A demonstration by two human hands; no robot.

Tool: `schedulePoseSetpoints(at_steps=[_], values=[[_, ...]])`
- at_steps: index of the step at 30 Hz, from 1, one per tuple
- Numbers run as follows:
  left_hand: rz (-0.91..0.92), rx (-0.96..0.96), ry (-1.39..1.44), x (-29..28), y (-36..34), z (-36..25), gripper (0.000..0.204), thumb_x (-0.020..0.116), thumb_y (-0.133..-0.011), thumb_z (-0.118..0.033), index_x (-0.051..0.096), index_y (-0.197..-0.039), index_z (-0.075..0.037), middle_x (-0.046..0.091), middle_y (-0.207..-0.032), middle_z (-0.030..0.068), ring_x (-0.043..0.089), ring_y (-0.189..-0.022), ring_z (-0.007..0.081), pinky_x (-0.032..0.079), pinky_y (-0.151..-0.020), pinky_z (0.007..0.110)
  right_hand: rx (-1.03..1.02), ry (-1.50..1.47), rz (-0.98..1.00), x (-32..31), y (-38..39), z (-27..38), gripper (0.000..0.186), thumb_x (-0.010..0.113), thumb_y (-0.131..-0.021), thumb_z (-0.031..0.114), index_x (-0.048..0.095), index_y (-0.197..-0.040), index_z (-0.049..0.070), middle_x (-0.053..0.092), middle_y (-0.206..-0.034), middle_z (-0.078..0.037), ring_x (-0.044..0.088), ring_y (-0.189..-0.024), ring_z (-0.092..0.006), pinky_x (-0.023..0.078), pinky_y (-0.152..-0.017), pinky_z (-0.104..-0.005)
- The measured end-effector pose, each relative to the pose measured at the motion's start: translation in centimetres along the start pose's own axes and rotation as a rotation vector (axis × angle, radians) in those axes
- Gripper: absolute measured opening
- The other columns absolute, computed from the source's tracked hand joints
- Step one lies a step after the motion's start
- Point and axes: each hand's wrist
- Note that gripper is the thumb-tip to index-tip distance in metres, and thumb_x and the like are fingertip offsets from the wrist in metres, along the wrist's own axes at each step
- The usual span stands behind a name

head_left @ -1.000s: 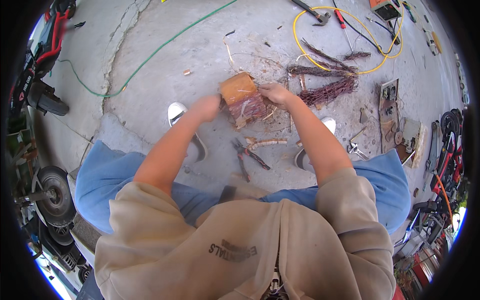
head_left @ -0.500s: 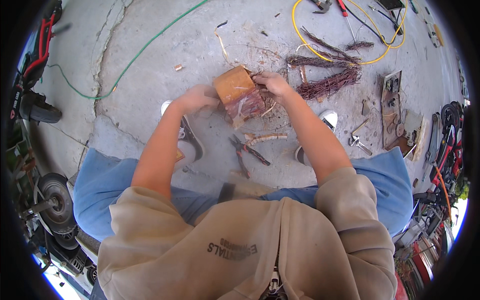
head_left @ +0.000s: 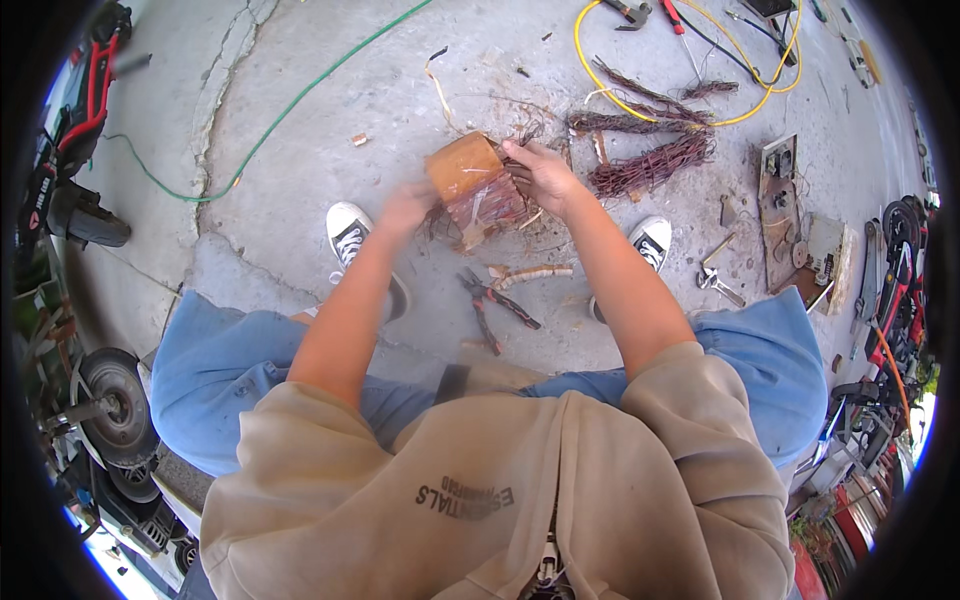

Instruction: The person sits on the floor and winds copper wire around a rectangular block. They repeatedly pick up wire, wrap it around the block, and use pliers to cut the wire. The process is repeated multiple times.

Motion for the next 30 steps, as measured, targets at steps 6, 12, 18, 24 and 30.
schedulePoseSetpoints(at_steps=[6, 12, 18, 24, 30], values=[[-0.063, -0.067, 0.325, 3.2, 2.5, -1.2, 0.029, 0.046, -0.096, -0.005, 0.05, -0.125, 0.0, 0.063, -0.108, 0.0062, 0.06, -0.091, 0.0137, 0.049, -0.08, 0.027, -0.03, -0.035, -0.261, 2.3, -3.0, -0.7, 0.04, 0.074, -0.083, 0.018, 0.052, -0.108, -0.004, 0.062, -0.097, -0.016, 0.064, -0.08, -0.0236, 0.054, -0.065, -0.0382], [-0.174, -0.04, 0.098, 3.1, 2.2, -1.9, 0.03, 0.046, -0.098, -0.014, 0.05, -0.125, -0.004, 0.063, -0.113, 0.0062, 0.059, -0.095, 0.0132, 0.047, -0.079, 0.025, -0.165, 0.06, -0.446, -0.2, -6.7, -2.2, 0.033, 0.074, -0.08, 0.016, 0.059, -0.094, -0.009, 0.065, -0.09, -0.022, 0.067, -0.077, -0.0301, 0.054, -0.069, -0.0417], [-0.525, 0.133, -0.125, -2.1, 3.3, -4.4, 0.029, 0.047, -0.094, -0.015, 0.051, -0.12, -0.001, 0.069, -0.104, 0.0101, 0.06, -0.092, 0.0144, 0.046, -0.083, 0.027, -0.395, 0.856, -0.744, -5.3, -5.0, 4.4, 0.037, 0.07, -0.08, 0.021, 0.058, -0.092, -0.012, 0.064, -0.094, -0.033, 0.065, -0.091, -0.044, 0.051, -0.079, -0.044], [-0.533, 0.299, -0.281, -0.9, 5.0, -7.9, 0.027, 0.051, -0.094, -0.018, 0.056, -0.114, 0.001, 0.069, -0.1, 0.0115, 0.061, -0.093, 0.0143, 0.047, -0.085, 0.028, -0.632, 0.72, -1.184, -13.9, 0.3, 20.3, 0.047, 0.065, -0.086, 0.024, 0.045, -0.111, -0.011, 0.064, -0.102, -0.028, 0.064, -0.099, -0.0396, 0.048, -0.088, -0.0427], [-0.229, 0.744, -0.783, 6.9, 5.0, -14.1, 0.036, 0.053, -0.095, -0.031, 0.06, -0.112, 0.0, 0.066, -0.109, 0.016, 0.06, -0.105, 0.0287, 0.045, -0.092, 0.038, -1.234, 0.824, -1.194, -15.5, 16.1, 39.0, 0.032, 0.062, -0.088, 0.023, 0.059, -0.067, 0.0, 0.056, -0.061, -0.004, 0.049, -0.053, -0.0136, 0.037, -0.049, -0.0307]])
Point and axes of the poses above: each hand's wrist, its own y-axis away from the middle knuckle, its own x-axis out of the palm, z = x × y
